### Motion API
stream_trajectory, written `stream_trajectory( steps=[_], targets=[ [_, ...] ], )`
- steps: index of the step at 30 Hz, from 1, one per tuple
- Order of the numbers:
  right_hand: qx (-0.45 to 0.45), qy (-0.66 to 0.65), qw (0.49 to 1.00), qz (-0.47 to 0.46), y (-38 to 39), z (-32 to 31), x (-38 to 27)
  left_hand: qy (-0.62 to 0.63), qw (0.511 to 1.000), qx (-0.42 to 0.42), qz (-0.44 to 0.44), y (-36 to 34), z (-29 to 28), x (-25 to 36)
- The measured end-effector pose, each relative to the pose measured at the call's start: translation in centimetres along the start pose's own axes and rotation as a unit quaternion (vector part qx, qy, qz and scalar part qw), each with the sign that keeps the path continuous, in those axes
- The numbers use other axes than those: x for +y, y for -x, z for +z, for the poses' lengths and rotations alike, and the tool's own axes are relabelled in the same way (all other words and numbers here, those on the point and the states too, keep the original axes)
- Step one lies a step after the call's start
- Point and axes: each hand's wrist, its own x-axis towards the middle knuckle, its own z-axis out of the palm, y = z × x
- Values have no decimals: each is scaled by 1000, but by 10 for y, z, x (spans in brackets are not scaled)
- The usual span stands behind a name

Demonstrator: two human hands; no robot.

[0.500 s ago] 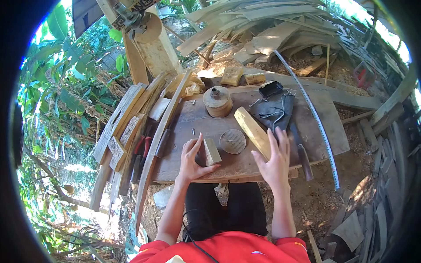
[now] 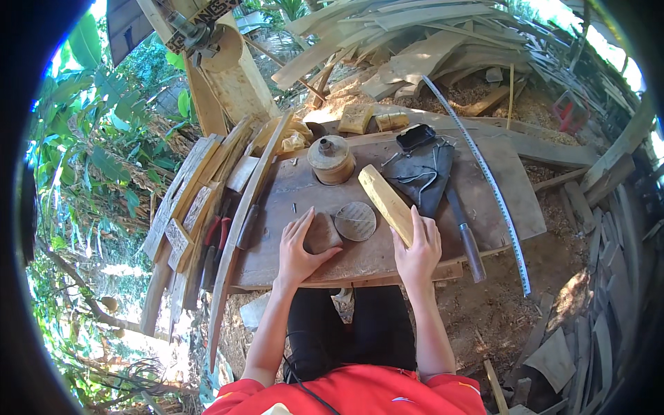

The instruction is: The person uses a chisel and mallet to carve a small wooden block, then smooths it with sandpaper and a cloth. They also handle a curved wooden piece, rubbing its surface with sandpaper and inspecting it.

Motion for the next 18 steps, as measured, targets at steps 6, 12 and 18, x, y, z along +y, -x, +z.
stream_trajectory(
  steps=[6, 12, 18],
  targets=[
    [57, -81, 995, 8, -4, -5, -1, -40, 986, 127, -96, 1, -43, -35],
    [-10, -170, 985, 3, 6, -38, -14, -191, 961, 82, -181, 26, -88, -70],
    [-104, -111, 988, -34, 13, -47, -13, -136, 984, 89, -80, 39, -77, -57]
  ],
)
